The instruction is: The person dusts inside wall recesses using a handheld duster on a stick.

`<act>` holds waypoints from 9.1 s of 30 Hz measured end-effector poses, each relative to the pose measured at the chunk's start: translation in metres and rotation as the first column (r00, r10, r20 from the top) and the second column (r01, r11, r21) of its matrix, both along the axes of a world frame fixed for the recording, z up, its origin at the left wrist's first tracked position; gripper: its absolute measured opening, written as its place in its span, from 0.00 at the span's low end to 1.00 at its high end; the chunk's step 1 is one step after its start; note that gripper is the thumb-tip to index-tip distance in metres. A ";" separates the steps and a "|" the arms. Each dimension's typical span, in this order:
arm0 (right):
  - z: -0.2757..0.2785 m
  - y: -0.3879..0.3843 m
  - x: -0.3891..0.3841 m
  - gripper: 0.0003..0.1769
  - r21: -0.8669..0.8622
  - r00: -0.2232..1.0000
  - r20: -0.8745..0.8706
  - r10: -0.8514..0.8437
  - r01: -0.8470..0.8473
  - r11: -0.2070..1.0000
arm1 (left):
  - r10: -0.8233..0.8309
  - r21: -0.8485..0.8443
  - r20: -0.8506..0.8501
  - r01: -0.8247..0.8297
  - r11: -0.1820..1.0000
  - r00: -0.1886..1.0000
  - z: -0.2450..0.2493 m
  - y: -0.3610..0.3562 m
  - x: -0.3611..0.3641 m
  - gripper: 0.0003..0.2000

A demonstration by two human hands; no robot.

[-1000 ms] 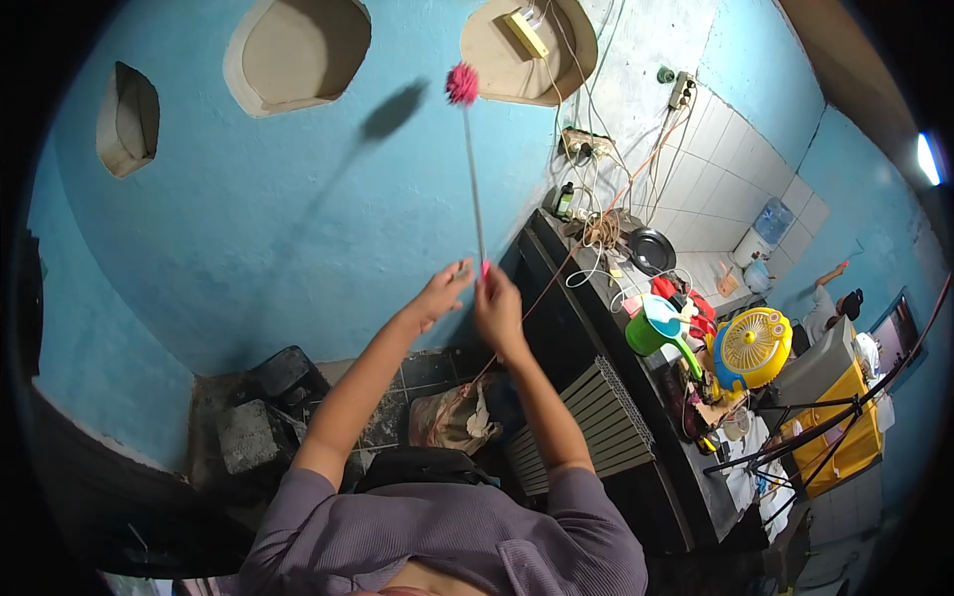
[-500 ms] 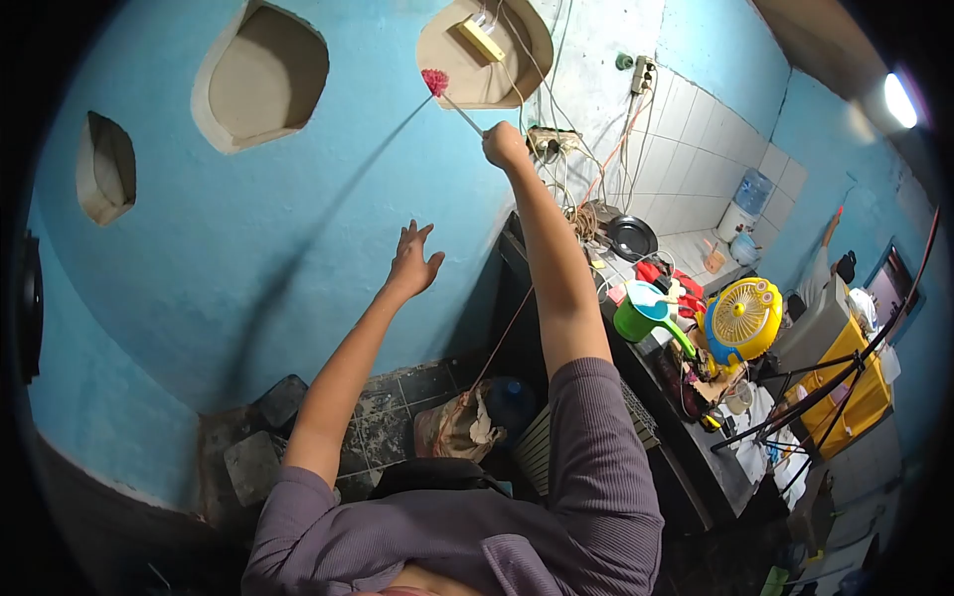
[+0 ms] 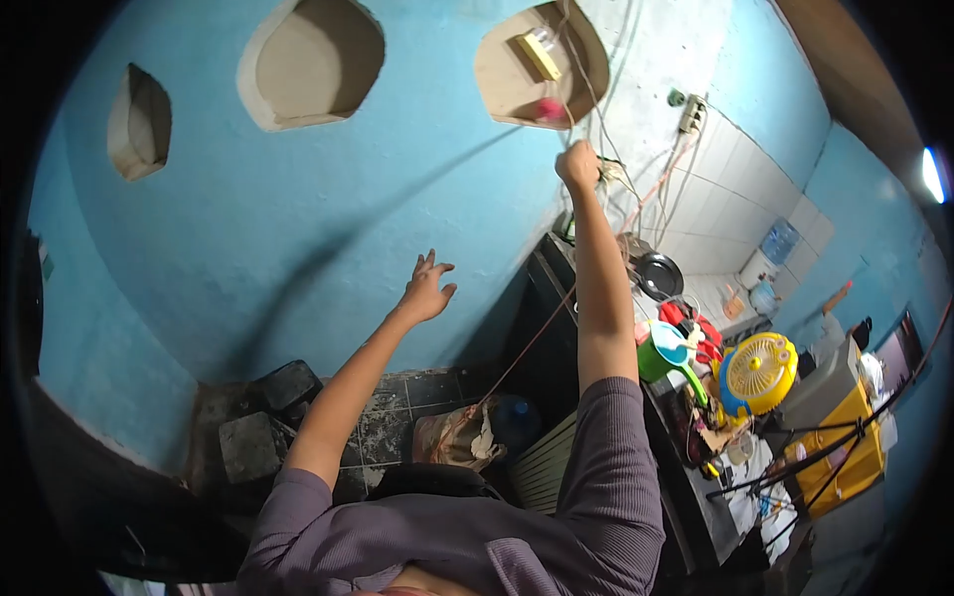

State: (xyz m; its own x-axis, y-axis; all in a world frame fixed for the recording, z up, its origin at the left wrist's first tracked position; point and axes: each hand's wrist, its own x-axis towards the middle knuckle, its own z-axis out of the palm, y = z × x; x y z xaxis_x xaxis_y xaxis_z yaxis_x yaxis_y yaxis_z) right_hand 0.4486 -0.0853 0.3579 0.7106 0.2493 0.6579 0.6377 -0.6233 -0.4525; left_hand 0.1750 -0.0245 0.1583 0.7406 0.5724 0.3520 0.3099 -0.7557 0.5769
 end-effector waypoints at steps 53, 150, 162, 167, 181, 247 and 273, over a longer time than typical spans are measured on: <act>0.008 -0.040 0.000 0.13 -0.106 0.999 0.026 -0.019 0.022 0.994 | 0.061 -0.245 -0.045 -0.070 0.967 0.997 -0.050 0.025 -0.059 0.18; 0.096 -0.018 0.031 0.14 -0.292 0.994 0.106 -0.002 0.033 0.956 | 0.113 -0.349 -0.142 -0.156 0.924 0.983 -0.156 0.052 -0.114 0.20; 0.092 -0.007 0.026 0.15 -0.316 1.000 -0.006 -0.006 0.004 0.949 | 0.146 -0.350 -0.116 -0.178 0.920 0.983 -0.171 0.062 -0.135 0.20; 0.059 -0.005 0.048 0.15 -0.166 0.999 -0.004 -0.032 0.031 0.986 | 0.171 -0.376 -0.138 -0.211 0.902 0.976 -0.162 0.052 -0.139 0.19; 0.068 -0.059 -0.112 0.10 -0.174 0.969 0.248 0.009 0.035 0.984 | 0.130 -0.425 -0.096 -0.159 0.891 0.987 -0.160 0.039 -0.142 0.18; -0.114 0.070 0.014 0.13 0.506 0.920 -0.119 0.374 -0.268 0.820 | 0.146 -0.478 -0.271 -0.265 0.838 0.951 -0.198 0.032 -0.153 0.19; 0.035 0.097 0.046 0.10 0.638 0.851 0.187 0.491 -0.485 0.598 | 0.135 -0.377 -0.233 -0.217 0.901 0.963 -0.205 0.034 -0.167 0.19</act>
